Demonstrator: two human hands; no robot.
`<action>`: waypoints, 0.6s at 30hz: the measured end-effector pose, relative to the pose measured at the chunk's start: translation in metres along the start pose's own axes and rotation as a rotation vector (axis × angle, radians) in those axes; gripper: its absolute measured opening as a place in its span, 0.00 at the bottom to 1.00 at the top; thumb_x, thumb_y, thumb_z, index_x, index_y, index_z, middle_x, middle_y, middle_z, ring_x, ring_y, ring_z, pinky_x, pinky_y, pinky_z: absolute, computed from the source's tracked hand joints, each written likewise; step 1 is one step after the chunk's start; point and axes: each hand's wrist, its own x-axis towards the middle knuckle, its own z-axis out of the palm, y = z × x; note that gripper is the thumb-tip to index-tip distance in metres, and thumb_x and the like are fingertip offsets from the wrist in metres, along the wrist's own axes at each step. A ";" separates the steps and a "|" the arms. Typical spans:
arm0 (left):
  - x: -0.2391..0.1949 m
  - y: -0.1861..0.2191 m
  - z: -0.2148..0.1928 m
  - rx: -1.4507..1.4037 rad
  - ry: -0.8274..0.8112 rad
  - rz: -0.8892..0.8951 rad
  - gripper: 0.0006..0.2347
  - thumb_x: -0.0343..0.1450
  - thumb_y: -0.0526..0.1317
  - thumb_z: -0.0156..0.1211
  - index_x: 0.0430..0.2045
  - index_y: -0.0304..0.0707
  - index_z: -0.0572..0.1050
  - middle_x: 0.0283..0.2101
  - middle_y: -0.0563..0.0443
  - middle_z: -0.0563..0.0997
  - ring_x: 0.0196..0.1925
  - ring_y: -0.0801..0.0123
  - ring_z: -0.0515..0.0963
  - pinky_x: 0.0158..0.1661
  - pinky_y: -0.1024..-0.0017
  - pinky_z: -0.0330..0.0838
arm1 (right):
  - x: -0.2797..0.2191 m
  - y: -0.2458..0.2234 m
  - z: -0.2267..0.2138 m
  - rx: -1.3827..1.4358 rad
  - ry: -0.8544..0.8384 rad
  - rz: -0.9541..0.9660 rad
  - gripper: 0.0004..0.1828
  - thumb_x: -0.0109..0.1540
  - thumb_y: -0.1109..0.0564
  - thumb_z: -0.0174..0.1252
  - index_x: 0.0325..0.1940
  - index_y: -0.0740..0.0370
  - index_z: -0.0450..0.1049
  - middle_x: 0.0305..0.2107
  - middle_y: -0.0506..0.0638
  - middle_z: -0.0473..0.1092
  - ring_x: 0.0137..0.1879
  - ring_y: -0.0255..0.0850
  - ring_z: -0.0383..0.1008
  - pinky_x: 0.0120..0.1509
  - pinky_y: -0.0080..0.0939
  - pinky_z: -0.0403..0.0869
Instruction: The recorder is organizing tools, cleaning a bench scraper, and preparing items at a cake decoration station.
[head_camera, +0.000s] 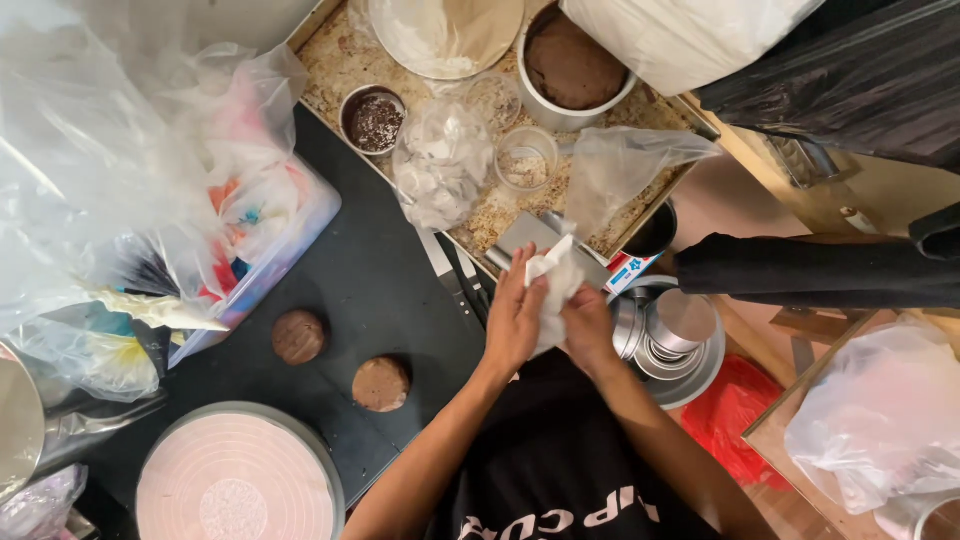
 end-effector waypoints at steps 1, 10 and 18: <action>0.002 0.005 0.002 0.002 -0.001 -0.001 0.19 0.80 0.36 0.49 0.67 0.28 0.68 0.68 0.29 0.74 0.74 0.40 0.66 0.69 0.53 0.53 | 0.015 -0.014 -0.018 0.002 0.000 0.002 0.20 0.64 0.61 0.63 0.60 0.69 0.73 0.50 0.52 0.77 0.51 0.39 0.78 0.56 0.40 0.76; -0.009 0.003 -0.008 -0.039 -0.342 -0.521 0.21 0.73 0.47 0.55 0.60 0.39 0.71 0.57 0.41 0.81 0.50 0.60 0.83 0.48 0.67 0.75 | 0.090 -0.117 -0.053 -1.320 0.557 -0.869 0.46 0.56 0.68 0.65 0.77 0.72 0.55 0.69 0.70 0.57 0.74 0.61 0.56 0.74 0.60 0.60; -0.022 -0.002 -0.027 -0.130 -0.122 -0.666 0.14 0.75 0.43 0.57 0.50 0.36 0.79 0.34 0.54 0.82 0.38 0.80 0.78 0.42 0.77 0.74 | 0.163 -0.065 0.037 -1.063 -0.110 -0.710 0.65 0.49 0.53 0.79 0.78 0.67 0.44 0.71 0.69 0.50 0.76 0.62 0.52 0.76 0.60 0.58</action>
